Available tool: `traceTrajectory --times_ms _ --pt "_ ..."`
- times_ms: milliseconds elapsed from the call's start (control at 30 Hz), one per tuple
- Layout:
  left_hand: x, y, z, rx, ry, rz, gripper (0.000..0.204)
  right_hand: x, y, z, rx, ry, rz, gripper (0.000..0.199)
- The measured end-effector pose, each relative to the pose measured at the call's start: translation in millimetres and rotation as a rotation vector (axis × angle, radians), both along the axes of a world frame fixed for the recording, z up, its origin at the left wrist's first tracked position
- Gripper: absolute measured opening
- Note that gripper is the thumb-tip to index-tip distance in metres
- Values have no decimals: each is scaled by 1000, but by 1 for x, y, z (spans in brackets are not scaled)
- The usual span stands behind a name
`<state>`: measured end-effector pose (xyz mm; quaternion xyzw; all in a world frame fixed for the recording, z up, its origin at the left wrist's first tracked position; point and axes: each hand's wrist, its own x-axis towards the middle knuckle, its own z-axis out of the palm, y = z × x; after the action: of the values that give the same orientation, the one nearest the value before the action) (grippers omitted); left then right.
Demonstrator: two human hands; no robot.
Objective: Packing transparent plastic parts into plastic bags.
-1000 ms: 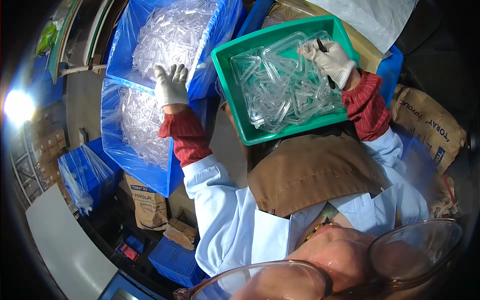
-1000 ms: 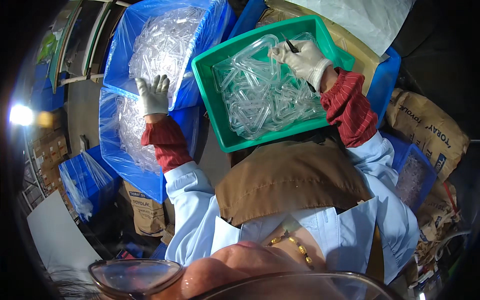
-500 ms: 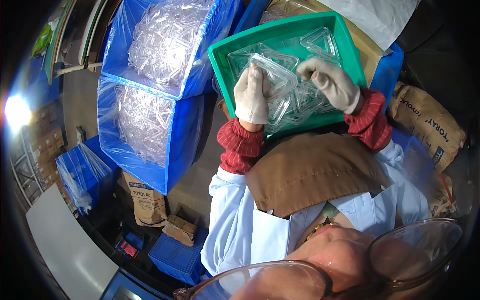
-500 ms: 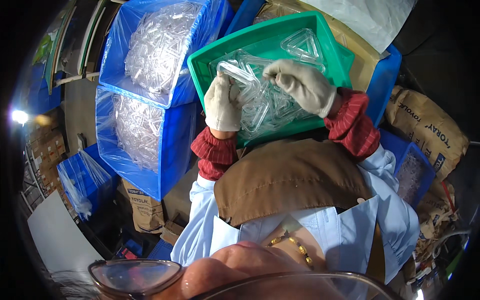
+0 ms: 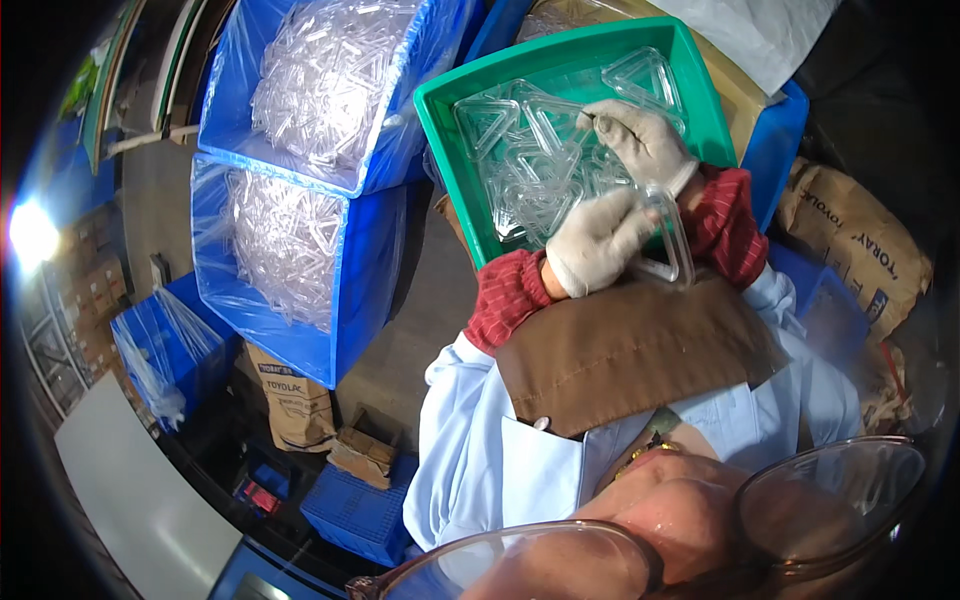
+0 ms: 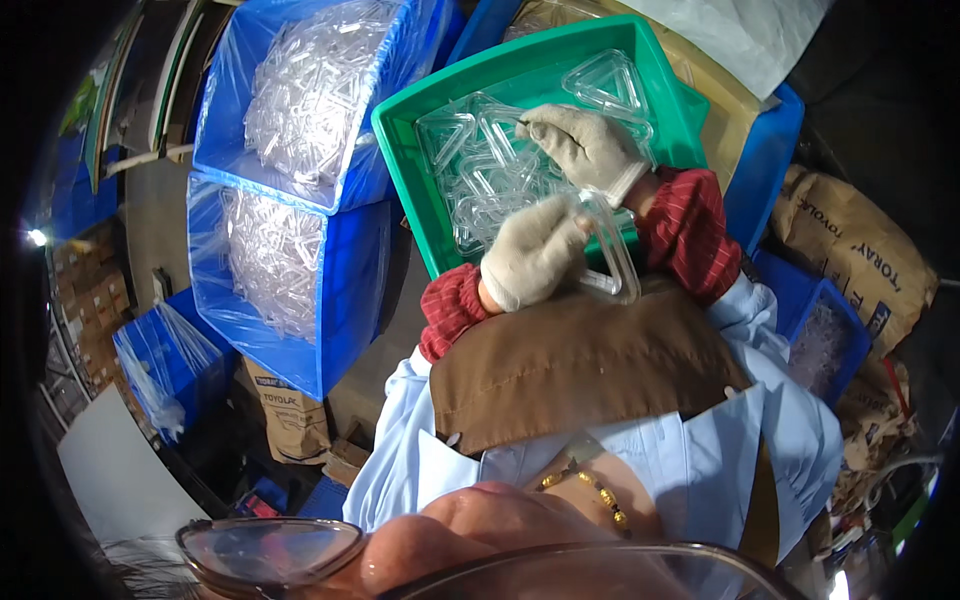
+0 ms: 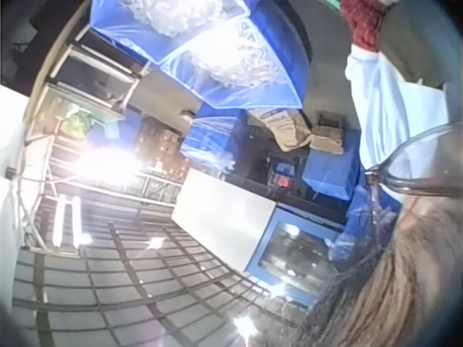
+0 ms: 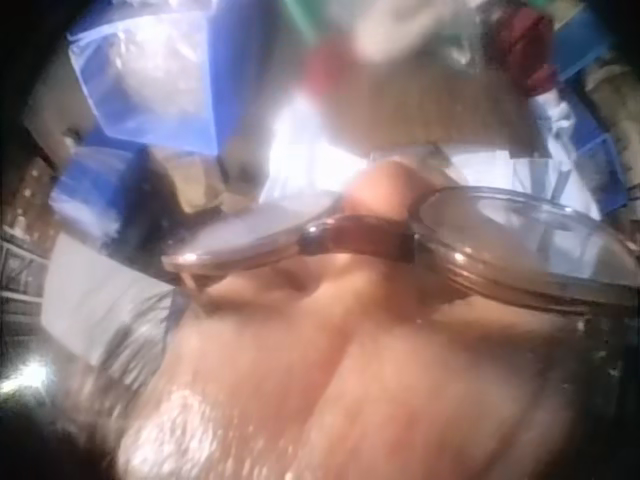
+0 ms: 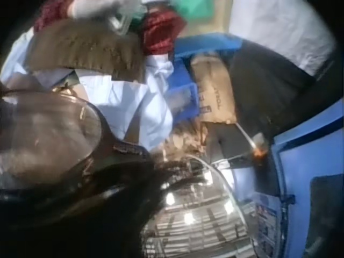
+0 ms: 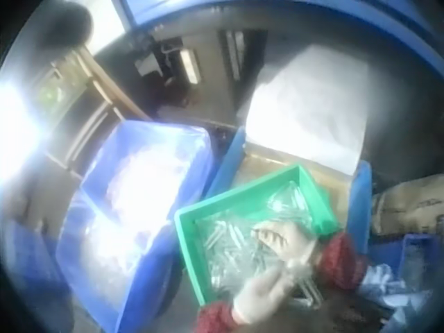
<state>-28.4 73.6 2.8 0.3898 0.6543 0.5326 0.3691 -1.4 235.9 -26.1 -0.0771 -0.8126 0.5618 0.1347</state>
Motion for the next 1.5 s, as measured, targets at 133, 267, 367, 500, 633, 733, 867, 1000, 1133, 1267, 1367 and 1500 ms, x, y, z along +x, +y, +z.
traceTrajectory --times_ms 133,267,367,500,633,733,867,1000,1133,1267,1367,1500 --pt "-26 -9 -16 259 -863 282 37 -15 24 11 -20 -196 124 22" --pt "-29 -17 -19 221 -830 413 41 -47 38 -12 667 -338 -3 37" --pt "-27 -24 -26 188 -698 481 36 -77 25 -12 667 -799 234 35" --pt "-22 -30 -21 171 -705 635 27 -69 30 -29 551 -702 154 33" --pt "-28 -51 -16 71 -657 678 25 -64 28 -19 337 -594 64 22" --pt "-35 -59 -19 192 -529 812 25 -48 27 -15 8 -530 48 22" --pt "-70 -102 -36 196 -341 948 20 -30 23 -12 -210 -422 51 24" --pt "-141 -200 -69 520 -634 1048 20 -16 18 3 -138 -393 95 14" --pt "-167 -234 -47 602 -693 1333 23 -13 14 9 -93 -278 -16 26" --pt "-165 -202 -45 408 -527 1528 20 -10 17 3 -251 -259 -38 27" --pt "-207 -245 -56 658 -560 1672 32 -8 16 13 -285 -258 -71 27" --pt "-187 -199 -48 697 -807 1465 60 -14 1 27 44 130 -60 29"
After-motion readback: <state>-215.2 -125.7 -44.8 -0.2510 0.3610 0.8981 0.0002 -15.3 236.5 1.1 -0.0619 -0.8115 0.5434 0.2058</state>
